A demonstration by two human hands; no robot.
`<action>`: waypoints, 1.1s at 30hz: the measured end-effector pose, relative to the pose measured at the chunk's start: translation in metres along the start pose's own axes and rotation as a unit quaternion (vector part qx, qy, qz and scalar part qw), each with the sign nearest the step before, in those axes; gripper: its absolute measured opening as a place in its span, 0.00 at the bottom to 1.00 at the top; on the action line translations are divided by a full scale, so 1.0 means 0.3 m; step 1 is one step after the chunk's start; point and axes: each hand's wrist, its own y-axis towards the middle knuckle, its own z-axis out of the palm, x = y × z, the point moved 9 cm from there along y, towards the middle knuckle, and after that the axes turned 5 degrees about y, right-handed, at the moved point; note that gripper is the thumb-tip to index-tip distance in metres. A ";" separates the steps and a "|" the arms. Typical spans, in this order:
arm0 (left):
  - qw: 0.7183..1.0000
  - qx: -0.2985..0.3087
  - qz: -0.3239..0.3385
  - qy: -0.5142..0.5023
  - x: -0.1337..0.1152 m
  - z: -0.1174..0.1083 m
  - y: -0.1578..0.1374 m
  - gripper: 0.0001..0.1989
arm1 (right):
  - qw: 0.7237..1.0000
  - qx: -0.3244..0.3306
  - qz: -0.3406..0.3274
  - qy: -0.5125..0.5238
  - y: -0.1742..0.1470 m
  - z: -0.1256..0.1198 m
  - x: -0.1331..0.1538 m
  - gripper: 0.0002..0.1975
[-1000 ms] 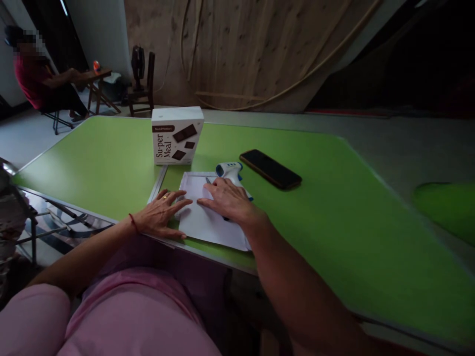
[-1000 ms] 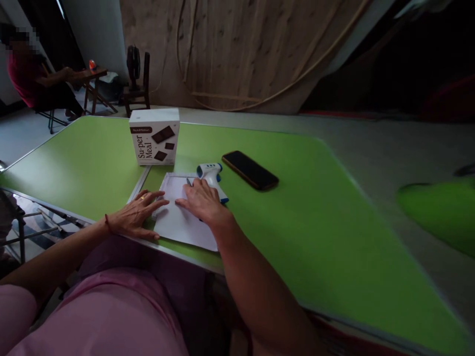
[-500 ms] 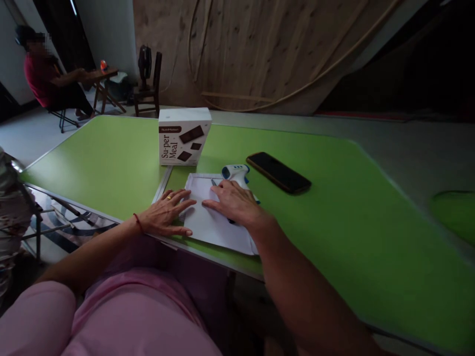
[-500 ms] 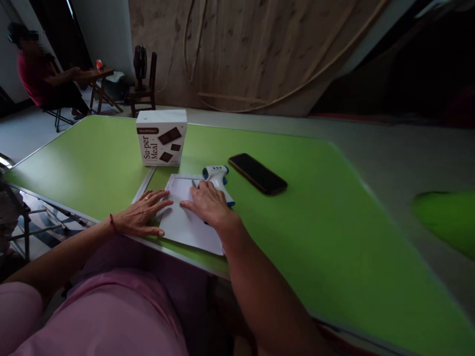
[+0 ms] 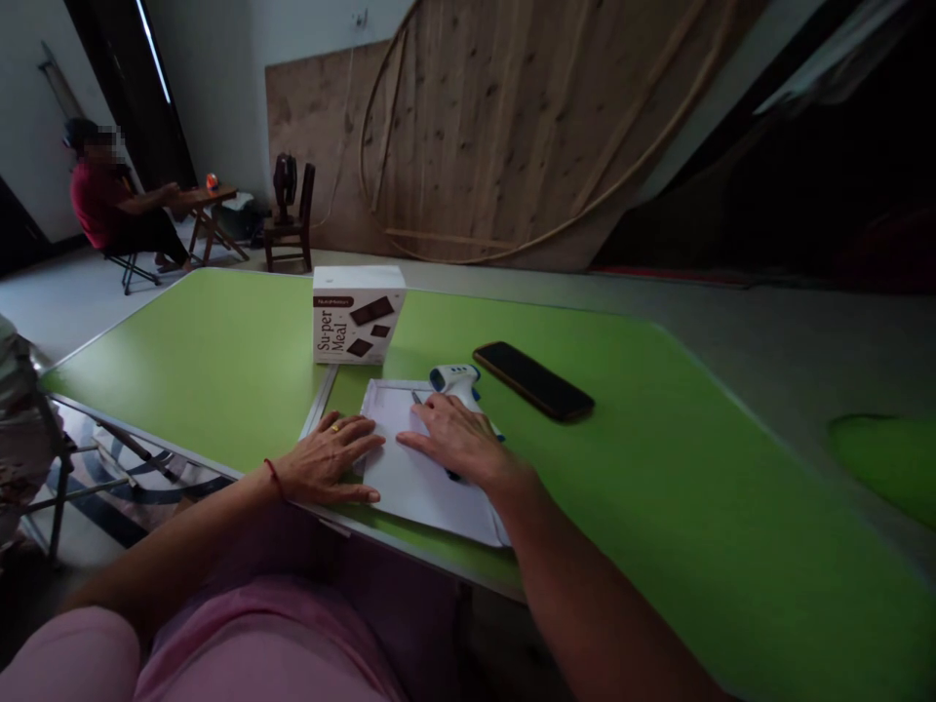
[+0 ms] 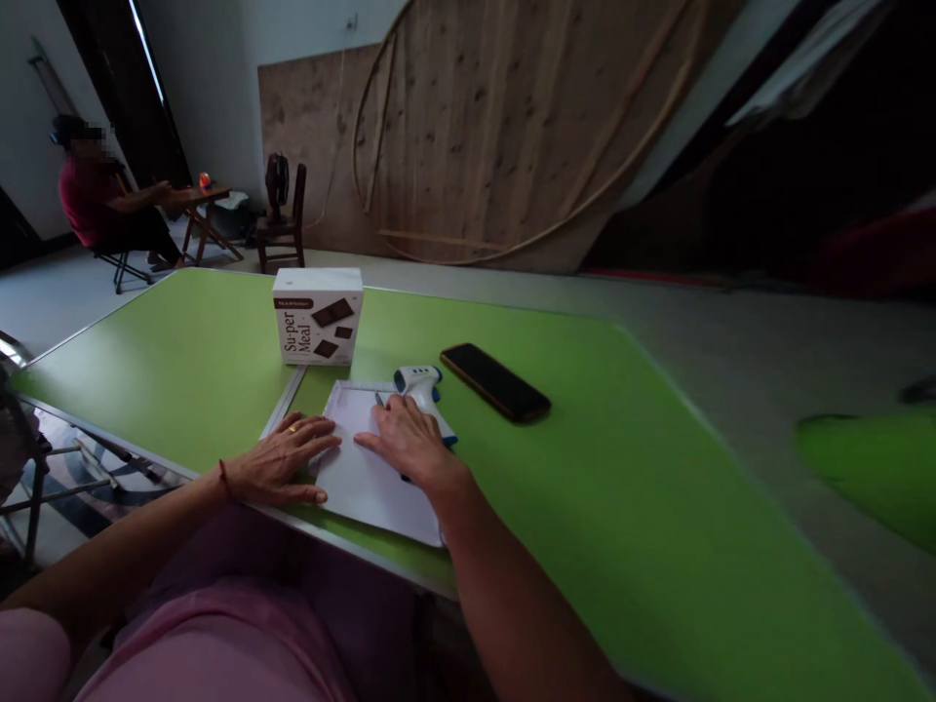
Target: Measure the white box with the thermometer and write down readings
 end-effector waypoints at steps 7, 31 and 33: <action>1.000 0.006 -0.004 0.008 0.001 0.005 -0.004 0.41 | 1.000 -0.010 -0.005 0.009 0.012 0.013 -0.012 0.17; 1.000 -0.011 0.006 -0.005 -0.014 0.012 -0.011 0.43 | 1.000 -0.026 -0.012 0.012 0.014 0.021 -0.019 0.14; 1.000 -0.001 0.014 -0.007 -0.020 0.021 -0.011 0.44 | 1.000 -0.023 -0.014 0.013 0.012 0.018 -0.015 0.14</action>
